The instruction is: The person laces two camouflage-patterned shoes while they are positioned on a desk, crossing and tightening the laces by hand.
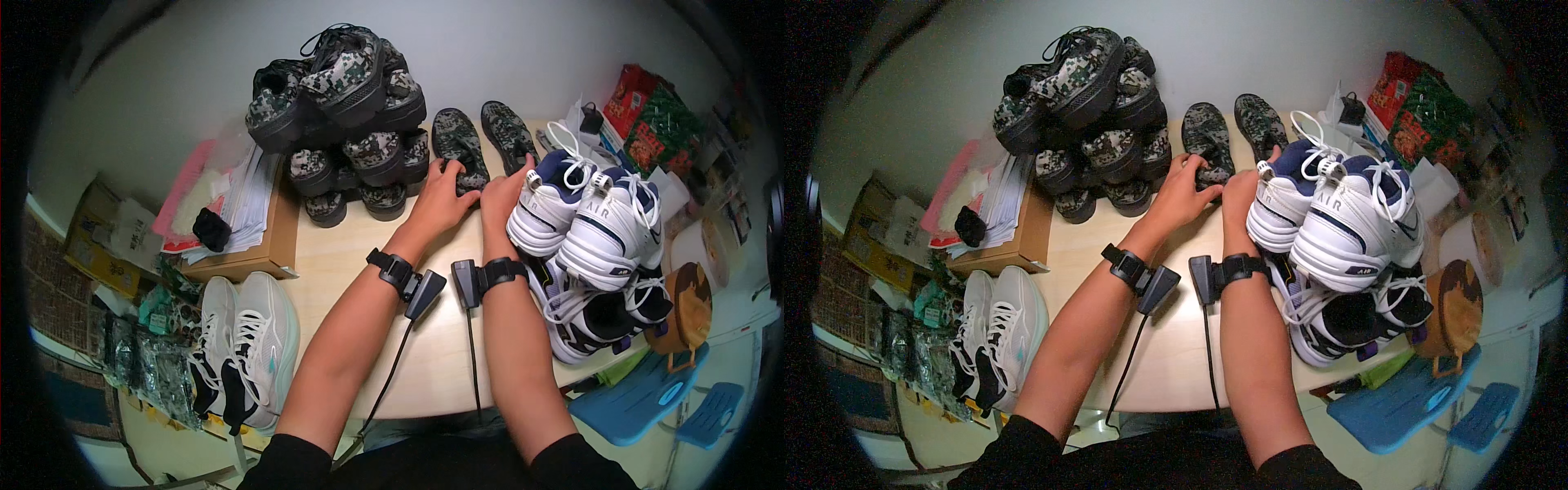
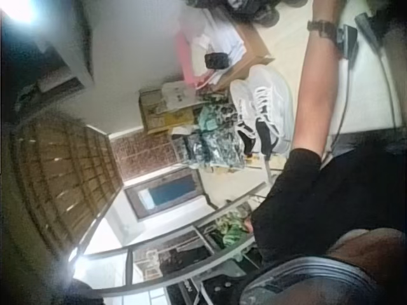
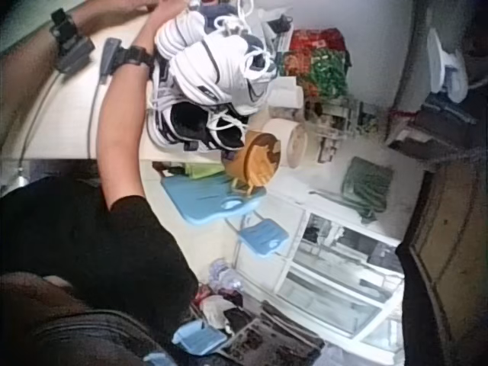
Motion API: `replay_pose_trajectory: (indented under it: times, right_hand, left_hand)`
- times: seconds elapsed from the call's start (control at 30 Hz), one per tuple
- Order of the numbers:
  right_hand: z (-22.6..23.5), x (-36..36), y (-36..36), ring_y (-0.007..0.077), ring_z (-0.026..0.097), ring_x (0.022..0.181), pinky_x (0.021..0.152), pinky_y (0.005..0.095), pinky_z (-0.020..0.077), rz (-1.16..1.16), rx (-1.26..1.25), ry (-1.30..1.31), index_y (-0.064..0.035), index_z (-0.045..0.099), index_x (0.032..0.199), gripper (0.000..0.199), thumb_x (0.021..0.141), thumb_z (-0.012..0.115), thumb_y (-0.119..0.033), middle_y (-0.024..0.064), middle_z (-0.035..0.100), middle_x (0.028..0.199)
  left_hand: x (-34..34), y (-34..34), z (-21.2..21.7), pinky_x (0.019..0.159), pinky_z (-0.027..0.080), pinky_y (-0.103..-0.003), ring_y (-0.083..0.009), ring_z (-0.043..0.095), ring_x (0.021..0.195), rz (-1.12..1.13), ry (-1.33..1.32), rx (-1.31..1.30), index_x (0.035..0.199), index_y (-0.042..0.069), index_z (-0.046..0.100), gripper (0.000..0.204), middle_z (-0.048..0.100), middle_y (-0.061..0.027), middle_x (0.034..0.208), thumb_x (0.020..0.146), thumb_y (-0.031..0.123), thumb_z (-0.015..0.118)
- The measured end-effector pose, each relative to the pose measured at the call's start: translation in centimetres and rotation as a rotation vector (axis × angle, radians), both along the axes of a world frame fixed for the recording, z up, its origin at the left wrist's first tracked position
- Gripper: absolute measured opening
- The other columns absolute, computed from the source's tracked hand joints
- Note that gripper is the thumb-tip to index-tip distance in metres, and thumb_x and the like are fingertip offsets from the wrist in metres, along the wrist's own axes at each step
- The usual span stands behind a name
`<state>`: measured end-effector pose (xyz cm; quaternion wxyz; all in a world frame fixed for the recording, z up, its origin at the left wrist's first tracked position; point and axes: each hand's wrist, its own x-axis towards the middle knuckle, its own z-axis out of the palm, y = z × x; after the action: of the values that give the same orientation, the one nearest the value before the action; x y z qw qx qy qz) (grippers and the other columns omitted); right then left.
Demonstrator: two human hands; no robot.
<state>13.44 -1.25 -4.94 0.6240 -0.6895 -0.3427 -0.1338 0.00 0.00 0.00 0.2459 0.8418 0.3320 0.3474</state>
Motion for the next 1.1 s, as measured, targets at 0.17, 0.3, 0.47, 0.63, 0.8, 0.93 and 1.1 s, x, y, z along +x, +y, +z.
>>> replay_pose_trajectory:
  times: [0.17, 0.3, 0.47, 0.63, 0.8, 0.93, 1.1]
  right_hand:
    - [1.8, -0.3, -1.3, 0.0388, 0.05, 0.101, 0.092, 0.0399, 0.0365, 0.069, 0.008, 0.12, -0.0001, 0.042, 0.115, 0.042, 0.076, 0.054, 0.006, 0.0235, 0.05, 0.11]
    - [2.7, -2.1, -2.5, 0.0368, 0.053, 0.094, 0.083, 0.0399, 0.0409, 0.137, -0.027, 0.113, -0.0009, 0.051, 0.098, 0.028, 0.074, 0.066, -0.001, 0.0202, 0.054, 0.097]
    - [4.2, -7.1, -6.3, 0.0347, 0.047, 0.095, 0.083, 0.0417, 0.0387, 0.139, -0.067, -0.021, -0.0036, 0.056, 0.095, 0.027, 0.072, 0.07, -0.007, 0.0164, 0.046, 0.098]
    - [3.8, -9.7, -9.7, 0.0359, 0.045, 0.105, 0.089, 0.0438, 0.0375, 0.141, -0.127, -0.186, -0.0036, 0.057, 0.094, 0.02, 0.077, 0.066, -0.008, 0.0159, 0.048, 0.105]
    - [2.9, -9.9, -12.9, 0.0349, 0.042, 0.121, 0.1, 0.0417, 0.0336, 0.284, -0.154, -0.243, 0.0006, 0.053, 0.098, 0.019, 0.082, 0.06, -0.007, 0.0169, 0.055, 0.109]
    - [4.2, -10.9, -17.3, 0.0356, 0.043, 0.117, 0.097, 0.0422, 0.0358, 0.382, -0.24, -0.233, -0.0003, 0.051, 0.093, 0.016, 0.081, 0.06, -0.007, 0.019, 0.055, 0.104]
    - [6.0, -10.4, -23.7, 0.0331, 0.055, 0.091, 0.074, 0.0404, 0.0449, 0.615, -0.341, -0.174, -0.0004, 0.052, 0.087, 0.019, 0.078, 0.064, -0.013, 0.0163, 0.056, 0.093]
  left_hand:
    - [-1.1, -1.9, 0.7, 0.084, 0.043, -0.04, -0.0385, 0.052, 0.098, -0.001, 0.074, -0.03, 0.099, 0.0, 0.051, 0.044, 0.05, -0.022, 0.108, 0.075, 0.029, 0.071]
    - [-2.8, -2.8, 1.7, 0.081, 0.044, -0.039, -0.0364, 0.053, 0.094, -0.022, 0.081, -0.06, 0.094, -0.001, 0.051, 0.042, 0.053, -0.021, 0.101, 0.073, 0.028, 0.072]
    - [-6.3, -3.8, 1.9, 0.08, 0.044, -0.039, -0.0363, 0.053, 0.094, 0.006, 0.116, -0.054, 0.09, 0.0, 0.05, 0.041, 0.053, -0.021, 0.099, 0.07, 0.027, 0.073]
    - [-8.2, -6.6, 1.6, 0.079, 0.044, -0.038, -0.0362, 0.053, 0.092, 0.075, 0.016, -0.01, 0.089, -0.001, 0.049, 0.04, 0.054, -0.0201, 0.097, 0.069, 0.024, 0.074]
    - [-9.5, -9.9, 1.8, 0.081, 0.045, -0.036, -0.0332, 0.054, 0.091, 0.083, 0.053, -0.058, 0.088, -0.001, 0.051, 0.04, 0.052, -0.0186, 0.098, 0.068, 0.025, 0.075]
    - [-11.3, -14.0, 2.6, 0.081, 0.046, -0.035, -0.0321, 0.055, 0.089, 0.091, 0.12, -0.111, 0.092, 0.0, 0.054, 0.04, 0.049, -0.0193, 0.104, 0.069, 0.026, 0.075]
    - [-13.1, -20.4, 4.8, 0.075, 0.048, -0.035, -0.0306, 0.057, 0.082, 0.117, 0.288, -0.156, 0.094, 0.0, 0.055, 0.04, 0.049, -0.0192, 0.1, 0.072, 0.027, 0.074]
